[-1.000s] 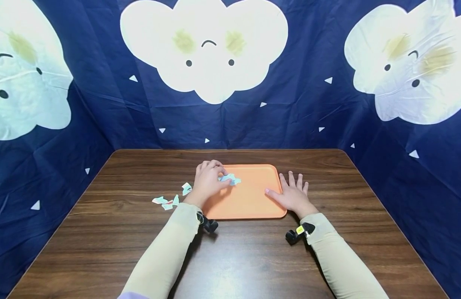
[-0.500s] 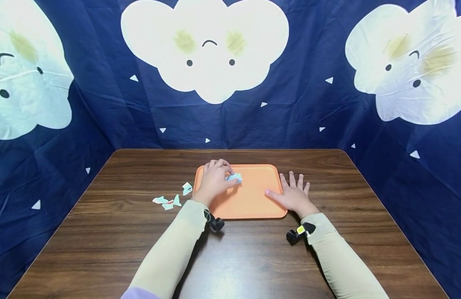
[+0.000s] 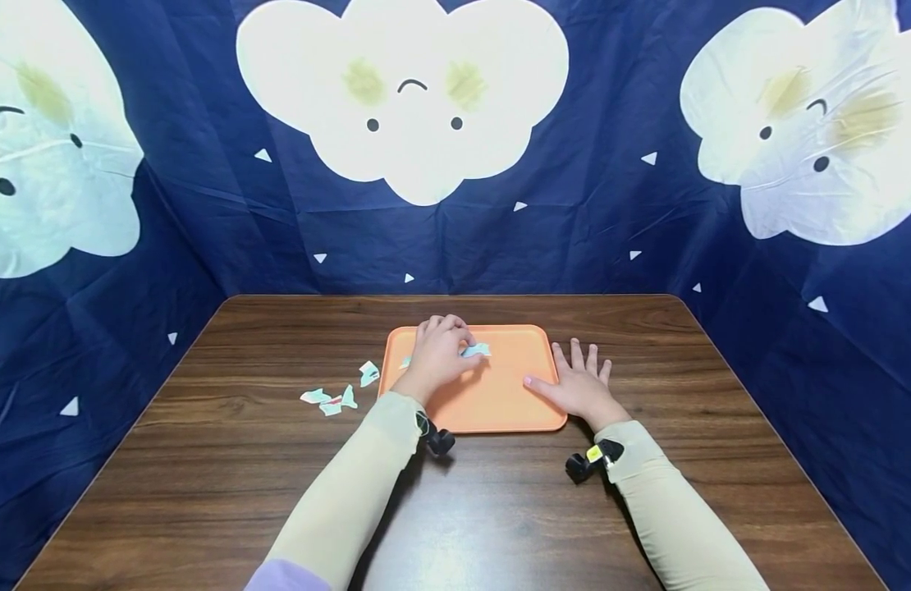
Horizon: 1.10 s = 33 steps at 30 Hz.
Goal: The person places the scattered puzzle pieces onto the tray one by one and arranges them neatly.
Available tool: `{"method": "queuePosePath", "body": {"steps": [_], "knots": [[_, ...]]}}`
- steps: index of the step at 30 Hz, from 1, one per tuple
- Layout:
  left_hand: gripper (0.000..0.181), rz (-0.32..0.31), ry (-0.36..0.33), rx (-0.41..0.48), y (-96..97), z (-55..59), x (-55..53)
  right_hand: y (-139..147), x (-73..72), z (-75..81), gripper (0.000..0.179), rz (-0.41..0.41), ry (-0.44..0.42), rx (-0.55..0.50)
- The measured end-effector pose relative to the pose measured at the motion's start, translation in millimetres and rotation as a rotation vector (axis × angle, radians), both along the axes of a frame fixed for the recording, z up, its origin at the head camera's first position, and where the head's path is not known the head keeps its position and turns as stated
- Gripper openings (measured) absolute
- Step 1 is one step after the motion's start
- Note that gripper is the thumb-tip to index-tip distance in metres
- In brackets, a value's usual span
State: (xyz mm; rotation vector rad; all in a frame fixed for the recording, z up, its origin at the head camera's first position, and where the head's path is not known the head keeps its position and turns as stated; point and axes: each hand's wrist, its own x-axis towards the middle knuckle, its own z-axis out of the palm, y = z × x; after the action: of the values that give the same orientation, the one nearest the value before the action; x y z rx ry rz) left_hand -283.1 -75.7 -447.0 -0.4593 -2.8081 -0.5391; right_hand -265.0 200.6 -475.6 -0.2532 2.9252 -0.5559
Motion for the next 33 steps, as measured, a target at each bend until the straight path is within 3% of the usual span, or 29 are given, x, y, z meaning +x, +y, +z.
{"method": "queuePosePath", "body": {"steps": [9,22,28,33], "knots": [[0.026,-0.02,0.008,-0.014,11.3,-4.2,-3.7,0,-1.7,-1.0,0.113,-0.004,-0.015,0.008],[0.026,-0.036,-0.031,-0.069,29.4,-10.3,-5.9,0,-2.4,-1.6,0.114,-0.006,-0.027,0.015],[0.027,-0.029,-0.08,-0.116,32.7,-14.2,-7.3,0,-2.7,-0.9,0.113,-0.006,-0.019,0.016],[0.029,-0.033,-0.081,-0.136,33.6,-16.4,-7.5,0,-1.9,-0.7,0.113,-0.01,-0.013,0.01]]}}
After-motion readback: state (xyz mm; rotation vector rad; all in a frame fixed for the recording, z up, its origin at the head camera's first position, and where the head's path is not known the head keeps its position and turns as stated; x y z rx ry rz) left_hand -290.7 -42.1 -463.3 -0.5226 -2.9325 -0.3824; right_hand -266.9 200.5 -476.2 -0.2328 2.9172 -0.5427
